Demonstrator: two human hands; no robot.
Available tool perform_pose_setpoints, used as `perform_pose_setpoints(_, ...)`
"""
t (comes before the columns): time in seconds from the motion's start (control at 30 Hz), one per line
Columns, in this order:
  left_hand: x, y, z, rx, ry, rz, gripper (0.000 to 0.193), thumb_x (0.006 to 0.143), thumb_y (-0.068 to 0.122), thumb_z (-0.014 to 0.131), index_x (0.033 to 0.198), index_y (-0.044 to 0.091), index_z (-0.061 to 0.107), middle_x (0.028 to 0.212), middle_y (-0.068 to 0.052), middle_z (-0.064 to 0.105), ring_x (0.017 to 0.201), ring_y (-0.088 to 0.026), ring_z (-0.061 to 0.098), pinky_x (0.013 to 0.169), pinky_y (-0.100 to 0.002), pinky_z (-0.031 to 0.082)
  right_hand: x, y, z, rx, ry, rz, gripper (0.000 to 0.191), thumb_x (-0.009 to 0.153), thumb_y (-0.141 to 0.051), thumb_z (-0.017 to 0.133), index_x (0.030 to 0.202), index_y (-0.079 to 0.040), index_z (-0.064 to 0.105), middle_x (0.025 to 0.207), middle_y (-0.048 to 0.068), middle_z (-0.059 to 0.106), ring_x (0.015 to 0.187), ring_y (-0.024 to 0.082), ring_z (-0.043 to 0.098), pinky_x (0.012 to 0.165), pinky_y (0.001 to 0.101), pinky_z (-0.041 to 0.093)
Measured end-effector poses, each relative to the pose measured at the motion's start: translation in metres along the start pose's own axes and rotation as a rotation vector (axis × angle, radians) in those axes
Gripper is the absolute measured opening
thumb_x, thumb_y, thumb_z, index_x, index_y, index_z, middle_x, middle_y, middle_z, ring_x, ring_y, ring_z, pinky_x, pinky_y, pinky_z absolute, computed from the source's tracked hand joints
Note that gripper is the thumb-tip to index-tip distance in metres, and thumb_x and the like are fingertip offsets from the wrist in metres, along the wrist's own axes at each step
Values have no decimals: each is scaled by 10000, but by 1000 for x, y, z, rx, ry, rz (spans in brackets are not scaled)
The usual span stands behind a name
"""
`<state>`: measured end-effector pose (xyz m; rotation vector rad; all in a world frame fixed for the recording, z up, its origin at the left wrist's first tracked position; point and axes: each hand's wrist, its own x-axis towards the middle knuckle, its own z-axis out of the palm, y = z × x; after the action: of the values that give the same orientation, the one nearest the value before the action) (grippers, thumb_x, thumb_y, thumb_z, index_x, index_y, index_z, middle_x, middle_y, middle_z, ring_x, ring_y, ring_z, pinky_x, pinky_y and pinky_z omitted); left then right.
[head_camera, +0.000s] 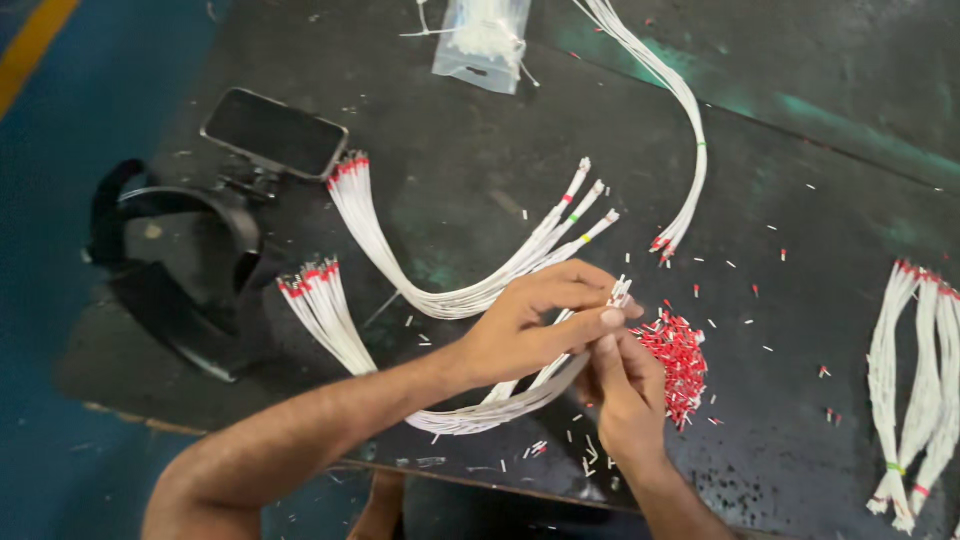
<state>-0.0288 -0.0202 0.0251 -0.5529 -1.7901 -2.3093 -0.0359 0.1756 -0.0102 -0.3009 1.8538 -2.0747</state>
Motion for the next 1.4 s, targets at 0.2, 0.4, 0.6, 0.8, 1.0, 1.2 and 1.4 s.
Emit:
perform_pose_setpoints(0.2,-6,5,3,-163,54,-119,223,1057,196,633,1137,33,763,1087,-36,653,813,-69,601,668,-248,501,-23,-1,33,-268,183,-96,317,1083,-256,482,1033,-18,685,788,-36,586,592,16,419,510,200,298)
perform_pose_setpoints(0.4,-1,6,-5,-28,48,53,219,1108,196,633,1151,31,770,990,-28,657,970,-80,614,840,-263,518,-39,-2,48,-419,155,-158,273,1069,-227,520,1063,-6,682,790,-27,551,669,34,438,576,219,317)
perform_pose_setpoints(0.6,-5,9,4,84,-9,21,198,1044,220,662,1100,68,775,1051,-30,709,995,-108,629,811,-277,538,-27,-1,32,-90,209,-127,310,1121,-241,461,1068,-10,662,772,-49,535,642,19,391,557,217,275)
perform_pose_setpoints(0.8,-10,8,3,213,66,124,203,1061,213,651,1119,69,782,1071,-42,724,1081,-137,628,929,-303,523,-41,12,42,-356,209,-251,283,1114,-193,468,1012,3,645,854,-20,618,757,53,513,667,225,406)
perform_pose_setpoints(1.0,-4,8,2,29,144,-18,213,1056,232,615,1069,81,764,1109,-31,684,1044,-143,656,902,-297,552,-49,0,49,-595,143,-290,226,1045,-146,549,987,6,706,867,17,639,754,85,561,660,231,432)
perform_pose_setpoints(1.2,-6,7,5,140,35,29,184,1036,180,662,1094,48,777,1020,-59,722,1045,-177,642,907,-319,528,-39,-2,47,-328,269,-230,236,1060,-141,500,1105,38,647,965,29,615,867,91,524,768,240,419)
perform_pose_setpoints(1.4,-13,-1,8,283,150,126,161,1025,176,667,1096,83,777,1060,-51,719,1048,-167,650,933,-307,522,-40,20,42,-524,251,-325,222,1067,-161,538,1034,8,679,932,54,667,849,140,611,781,278,479)
